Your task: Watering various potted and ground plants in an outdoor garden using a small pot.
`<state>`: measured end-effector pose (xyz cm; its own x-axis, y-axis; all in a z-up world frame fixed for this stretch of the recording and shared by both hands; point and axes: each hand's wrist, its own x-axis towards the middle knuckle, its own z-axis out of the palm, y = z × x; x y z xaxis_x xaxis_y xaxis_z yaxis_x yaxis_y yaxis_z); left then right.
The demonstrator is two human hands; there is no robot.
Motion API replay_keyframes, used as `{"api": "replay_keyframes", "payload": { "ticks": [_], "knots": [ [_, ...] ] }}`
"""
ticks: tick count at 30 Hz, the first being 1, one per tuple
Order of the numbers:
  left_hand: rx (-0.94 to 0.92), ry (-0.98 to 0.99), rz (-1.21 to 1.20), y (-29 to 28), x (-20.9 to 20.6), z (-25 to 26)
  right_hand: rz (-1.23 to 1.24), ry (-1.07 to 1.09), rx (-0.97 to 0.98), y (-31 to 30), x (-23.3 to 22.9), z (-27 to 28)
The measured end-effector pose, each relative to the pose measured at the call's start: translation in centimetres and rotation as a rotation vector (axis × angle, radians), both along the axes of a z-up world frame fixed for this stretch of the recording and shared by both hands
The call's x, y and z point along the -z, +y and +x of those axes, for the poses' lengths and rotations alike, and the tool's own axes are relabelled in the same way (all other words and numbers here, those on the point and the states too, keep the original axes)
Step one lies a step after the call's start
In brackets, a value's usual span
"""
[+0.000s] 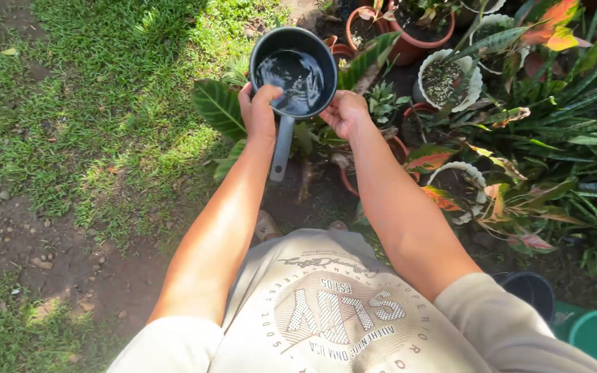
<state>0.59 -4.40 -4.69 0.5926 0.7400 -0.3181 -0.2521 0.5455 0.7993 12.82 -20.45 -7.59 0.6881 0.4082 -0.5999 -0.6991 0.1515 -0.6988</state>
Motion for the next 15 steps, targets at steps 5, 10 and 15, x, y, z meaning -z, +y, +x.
{"api": "replay_keyframes", "payload": {
  "ticks": [5, 10, 15],
  "knots": [
    [0.053, 0.014, 0.16, 3.4, -3.8, -1.7, -0.008, 0.092, 0.109, 5.0, -1.2, -2.3],
    [0.079, 0.448, 0.57, 4.9, -6.8, -2.7, 0.104, 0.091, 0.098, 8.3, -0.3, -3.1],
    [0.092, 0.509, 0.487, 6.2, -6.8, -2.5, 0.027, 0.09, 0.32, 10.4, -1.3, -3.0]
  ]
}}
